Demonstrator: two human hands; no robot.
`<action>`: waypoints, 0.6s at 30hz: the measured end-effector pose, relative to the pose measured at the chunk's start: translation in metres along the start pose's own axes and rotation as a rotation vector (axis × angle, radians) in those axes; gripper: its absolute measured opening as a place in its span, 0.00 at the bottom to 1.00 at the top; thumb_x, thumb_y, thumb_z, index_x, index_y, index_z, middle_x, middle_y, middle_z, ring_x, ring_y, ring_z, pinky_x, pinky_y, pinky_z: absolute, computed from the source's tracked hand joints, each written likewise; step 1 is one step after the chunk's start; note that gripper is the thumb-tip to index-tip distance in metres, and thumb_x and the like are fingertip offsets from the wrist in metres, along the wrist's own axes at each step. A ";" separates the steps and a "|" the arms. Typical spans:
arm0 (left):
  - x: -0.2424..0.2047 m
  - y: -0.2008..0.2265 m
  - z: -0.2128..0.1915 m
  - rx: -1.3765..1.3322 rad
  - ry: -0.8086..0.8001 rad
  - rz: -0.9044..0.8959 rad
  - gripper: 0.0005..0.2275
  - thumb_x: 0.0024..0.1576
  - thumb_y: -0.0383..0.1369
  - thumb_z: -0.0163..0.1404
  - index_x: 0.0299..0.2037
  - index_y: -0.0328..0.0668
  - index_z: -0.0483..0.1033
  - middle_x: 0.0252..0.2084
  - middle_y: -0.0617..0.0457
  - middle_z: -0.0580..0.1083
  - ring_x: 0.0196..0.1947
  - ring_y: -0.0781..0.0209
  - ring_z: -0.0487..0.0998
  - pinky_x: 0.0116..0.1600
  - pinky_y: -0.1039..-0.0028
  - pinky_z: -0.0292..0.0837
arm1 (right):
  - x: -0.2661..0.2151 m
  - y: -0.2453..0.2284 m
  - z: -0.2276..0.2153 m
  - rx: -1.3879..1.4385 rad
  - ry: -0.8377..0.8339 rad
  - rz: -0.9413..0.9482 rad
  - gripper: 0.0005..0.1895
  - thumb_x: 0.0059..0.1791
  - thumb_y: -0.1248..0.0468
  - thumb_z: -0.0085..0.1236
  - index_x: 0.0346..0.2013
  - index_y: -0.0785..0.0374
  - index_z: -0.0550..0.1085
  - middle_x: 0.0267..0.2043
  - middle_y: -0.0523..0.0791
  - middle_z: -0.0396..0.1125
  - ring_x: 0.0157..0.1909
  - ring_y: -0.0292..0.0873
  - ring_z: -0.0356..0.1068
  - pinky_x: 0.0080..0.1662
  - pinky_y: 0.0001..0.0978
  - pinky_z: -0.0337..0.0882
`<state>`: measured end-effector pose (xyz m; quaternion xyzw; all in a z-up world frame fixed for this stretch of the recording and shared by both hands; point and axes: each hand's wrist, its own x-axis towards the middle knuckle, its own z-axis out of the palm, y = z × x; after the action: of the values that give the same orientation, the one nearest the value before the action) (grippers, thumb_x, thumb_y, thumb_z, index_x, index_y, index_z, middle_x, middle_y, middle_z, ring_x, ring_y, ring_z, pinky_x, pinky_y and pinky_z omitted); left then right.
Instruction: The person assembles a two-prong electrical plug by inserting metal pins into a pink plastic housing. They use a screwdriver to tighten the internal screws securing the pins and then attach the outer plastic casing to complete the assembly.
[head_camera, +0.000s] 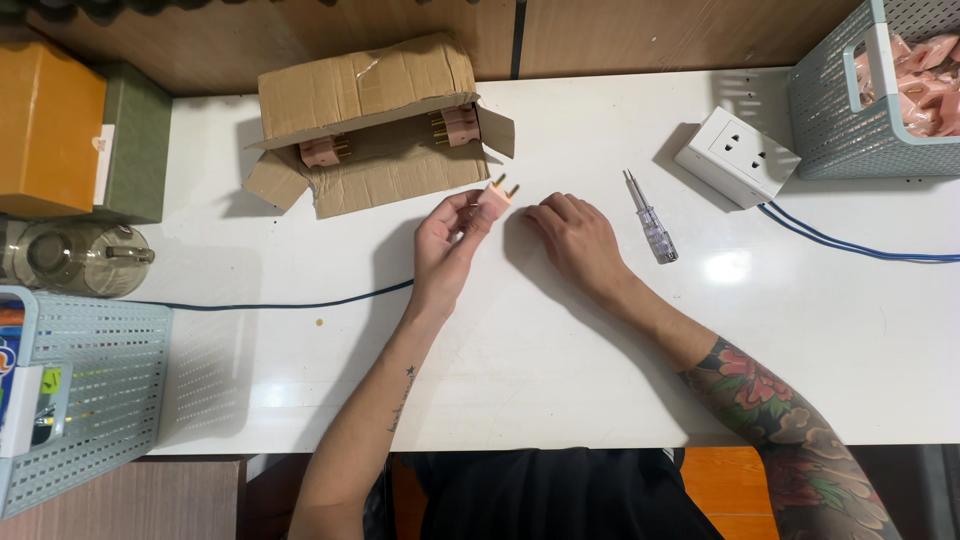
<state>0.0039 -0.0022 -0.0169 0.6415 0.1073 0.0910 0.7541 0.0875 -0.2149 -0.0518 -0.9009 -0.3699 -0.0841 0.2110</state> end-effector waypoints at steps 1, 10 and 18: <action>-0.002 0.001 0.002 0.004 -0.004 0.003 0.19 0.69 0.41 0.64 0.63 0.36 0.82 0.44 0.54 0.80 0.46 0.72 0.72 0.60 0.73 0.76 | 0.001 0.000 -0.004 0.000 0.006 0.002 0.06 0.62 0.63 0.65 0.49 0.59 0.87 0.39 0.46 0.77 0.41 0.44 0.80 0.46 0.32 0.77; -0.011 -0.008 0.010 0.061 -0.235 0.209 0.09 0.69 0.34 0.61 0.55 0.44 0.80 0.41 0.54 0.86 0.47 0.70 0.80 0.62 0.73 0.76 | 0.005 0.003 -0.062 0.973 -0.072 0.414 0.11 0.61 0.56 0.68 0.48 0.61 0.85 0.35 0.42 0.76 0.41 0.36 0.72 0.48 0.29 0.75; -0.010 -0.022 0.005 0.083 -0.360 0.241 0.11 0.63 0.14 0.59 0.50 0.38 0.81 0.44 0.51 0.87 0.47 0.67 0.86 0.49 0.74 0.88 | 0.005 -0.021 -0.085 1.045 -0.289 0.272 0.11 0.59 0.59 0.68 0.43 0.66 0.86 0.39 0.47 0.76 0.45 0.41 0.72 0.51 0.37 0.76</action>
<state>-0.0048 -0.0130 -0.0370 0.6859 -0.1030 0.0601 0.7179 0.0770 -0.2363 0.0327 -0.7183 -0.2680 0.2630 0.5856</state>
